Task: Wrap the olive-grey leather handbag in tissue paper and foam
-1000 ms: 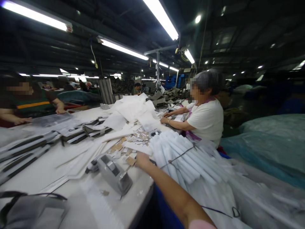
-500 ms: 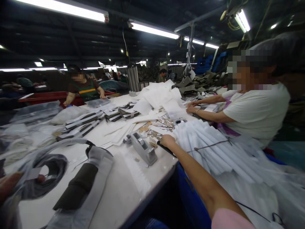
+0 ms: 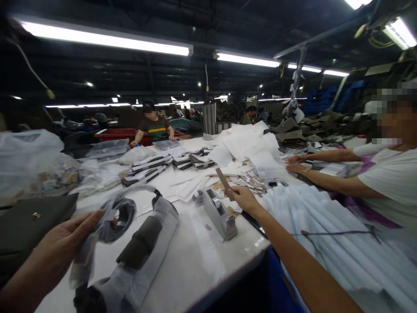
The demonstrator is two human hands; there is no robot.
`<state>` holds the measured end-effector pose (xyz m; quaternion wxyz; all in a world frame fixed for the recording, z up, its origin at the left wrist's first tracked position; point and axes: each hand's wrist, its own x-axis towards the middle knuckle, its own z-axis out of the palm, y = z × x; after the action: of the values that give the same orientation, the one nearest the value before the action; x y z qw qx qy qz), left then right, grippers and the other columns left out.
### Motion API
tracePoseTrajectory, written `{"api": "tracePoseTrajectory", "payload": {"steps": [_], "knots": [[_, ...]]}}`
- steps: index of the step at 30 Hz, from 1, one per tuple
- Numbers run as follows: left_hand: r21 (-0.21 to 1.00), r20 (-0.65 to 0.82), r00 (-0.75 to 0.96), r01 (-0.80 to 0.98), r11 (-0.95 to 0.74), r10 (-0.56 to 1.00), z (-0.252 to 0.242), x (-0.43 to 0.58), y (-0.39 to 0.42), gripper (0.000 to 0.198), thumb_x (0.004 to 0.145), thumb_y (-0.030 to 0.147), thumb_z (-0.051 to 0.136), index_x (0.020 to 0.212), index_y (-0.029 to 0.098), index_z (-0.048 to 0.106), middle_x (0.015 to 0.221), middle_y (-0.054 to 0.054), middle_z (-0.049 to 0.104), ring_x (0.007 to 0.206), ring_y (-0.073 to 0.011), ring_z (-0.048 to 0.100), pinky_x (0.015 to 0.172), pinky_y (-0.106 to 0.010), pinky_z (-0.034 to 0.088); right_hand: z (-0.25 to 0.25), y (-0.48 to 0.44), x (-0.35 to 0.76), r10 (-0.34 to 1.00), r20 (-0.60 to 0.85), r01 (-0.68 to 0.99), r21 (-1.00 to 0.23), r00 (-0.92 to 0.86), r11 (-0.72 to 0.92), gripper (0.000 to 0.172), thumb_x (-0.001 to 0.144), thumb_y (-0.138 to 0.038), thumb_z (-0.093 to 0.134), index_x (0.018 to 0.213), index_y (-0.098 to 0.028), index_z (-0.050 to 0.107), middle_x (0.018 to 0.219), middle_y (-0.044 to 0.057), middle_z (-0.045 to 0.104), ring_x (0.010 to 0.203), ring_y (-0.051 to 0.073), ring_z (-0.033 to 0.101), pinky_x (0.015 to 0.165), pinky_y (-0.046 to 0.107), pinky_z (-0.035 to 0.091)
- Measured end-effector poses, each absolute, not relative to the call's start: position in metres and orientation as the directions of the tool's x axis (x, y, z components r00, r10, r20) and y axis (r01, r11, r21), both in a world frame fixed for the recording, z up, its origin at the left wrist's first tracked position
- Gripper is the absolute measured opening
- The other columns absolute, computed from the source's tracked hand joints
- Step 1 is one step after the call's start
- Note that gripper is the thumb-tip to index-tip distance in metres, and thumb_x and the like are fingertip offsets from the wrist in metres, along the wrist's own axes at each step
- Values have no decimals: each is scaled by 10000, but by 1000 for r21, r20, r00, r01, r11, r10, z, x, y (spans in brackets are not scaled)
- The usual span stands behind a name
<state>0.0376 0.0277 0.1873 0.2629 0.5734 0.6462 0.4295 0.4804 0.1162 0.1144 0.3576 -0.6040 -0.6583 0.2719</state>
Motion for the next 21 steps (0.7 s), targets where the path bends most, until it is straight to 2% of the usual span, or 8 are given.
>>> {"api": "tracePoseTrajectory", "payload": {"steps": [3, 5, 9, 16, 19, 21], "knots": [[936, 52, -81, 351, -20, 995, 188, 39, 26, 528, 755, 687, 626, 907, 190, 721, 758, -17, 721, 713, -192, 632, 645, -233, 473, 131, 95, 438, 970, 149, 483, -846, -192, 226, 384, 895, -469, 519, 956, -157, 734, 833, 67, 727, 753, 191, 661, 656, 272, 506], [940, 70, -79, 338, -39, 994, 190, 42, 24, 519, 770, 677, 618, 863, 176, 716, 751, -27, 704, 692, -178, 601, 629, -226, 445, 140, 77, 406, 932, 120, 383, -888, -341, 255, 363, 893, -479, 552, 936, -166, 731, 763, 46, 696, 663, 153, 609, 589, 246, 463], [917, 108, -60, 393, -76, 992, 196, 46, 20, 521, 812, 669, 572, 788, 165, 700, 727, -29, 659, 647, -152, 524, 585, -222, 383, 150, 50, 346, 806, 47, 202, -958, -591, 204, 308, 896, -418, 579, 1025, -178, 722, 835, 44, 695, 635, 114, 564, 567, 222, 436], [873, 141, 13, 469, -131, 990, 203, 45, 17, 505, 838, 651, 538, 776, 167, 670, 666, 8, 555, 618, -134, 443, 554, -220, 328, 151, 61, 274, 736, 46, -17, -999, -675, 46, 386, 844, -370, 646, 1184, -196, 693, 792, 29, 686, 597, 94, 535, 572, 224, 408], [843, 151, 29, 519, -144, 988, 206, 43, 18, 489, 840, 642, 536, 791, 172, 660, 686, 12, 547, 651, -143, 449, 580, -224, 336, 156, 70, 257, 699, 48, -104, -994, -713, -38, 450, 821, -413, 684, 1224, -213, 676, 872, 43, 709, 667, 108, 569, 652, 246, 425], [815, 160, 47, 557, -159, 986, 209, 41, 20, 477, 846, 631, 531, 808, 174, 663, 682, 17, 532, 662, -146, 442, 588, -226, 331, 160, 75, 250, 686, 40, -136, -987, -727, -86, 455, 793, -437, 719, 1179, -196, 702, 934, 53, 711, 758, 132, 590, 734, 269, 434]]}}
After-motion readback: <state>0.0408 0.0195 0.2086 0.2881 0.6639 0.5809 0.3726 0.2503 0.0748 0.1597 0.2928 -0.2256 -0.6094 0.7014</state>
